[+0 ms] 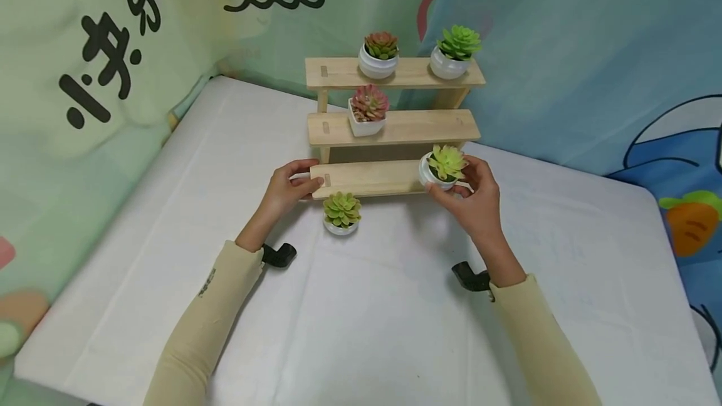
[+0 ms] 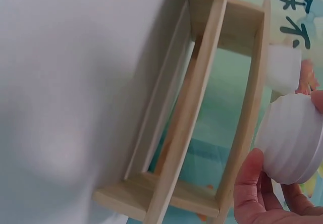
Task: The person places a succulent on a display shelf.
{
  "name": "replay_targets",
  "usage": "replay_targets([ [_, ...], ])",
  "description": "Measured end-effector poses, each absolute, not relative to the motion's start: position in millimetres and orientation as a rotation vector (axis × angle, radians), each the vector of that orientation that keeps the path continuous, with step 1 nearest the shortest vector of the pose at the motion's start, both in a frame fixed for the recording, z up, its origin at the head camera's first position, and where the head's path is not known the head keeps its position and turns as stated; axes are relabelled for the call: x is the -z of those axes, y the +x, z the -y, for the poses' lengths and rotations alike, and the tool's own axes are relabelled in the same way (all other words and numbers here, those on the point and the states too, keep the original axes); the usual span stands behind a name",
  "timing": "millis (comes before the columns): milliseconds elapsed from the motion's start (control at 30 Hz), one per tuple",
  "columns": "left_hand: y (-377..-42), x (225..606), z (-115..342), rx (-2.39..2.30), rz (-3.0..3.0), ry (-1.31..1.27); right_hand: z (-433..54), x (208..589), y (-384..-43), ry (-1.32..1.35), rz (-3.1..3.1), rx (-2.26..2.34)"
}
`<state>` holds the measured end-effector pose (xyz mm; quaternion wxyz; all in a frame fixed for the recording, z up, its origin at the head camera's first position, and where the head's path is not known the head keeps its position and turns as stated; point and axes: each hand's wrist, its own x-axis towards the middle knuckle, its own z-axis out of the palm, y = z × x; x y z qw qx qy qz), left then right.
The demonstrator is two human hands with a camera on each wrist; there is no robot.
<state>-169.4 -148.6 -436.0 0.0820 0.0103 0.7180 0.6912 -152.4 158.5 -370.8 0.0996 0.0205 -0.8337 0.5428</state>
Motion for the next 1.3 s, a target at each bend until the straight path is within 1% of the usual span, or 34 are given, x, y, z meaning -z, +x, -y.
replay_targets([
  [300, -171, 438, 148, -2.067, -2.144, 0.023, -159, 368, -172, 0.026, 2.453, -1.588],
  [867, -170, 437, 148, -2.082, -2.141, 0.022, -156, 356, -197, -0.006, 2.473, -1.555],
  [1300, -171, 440, 148, -2.088, -2.140, 0.030, -154, 358, -217, -0.037, 2.456, -1.578],
])
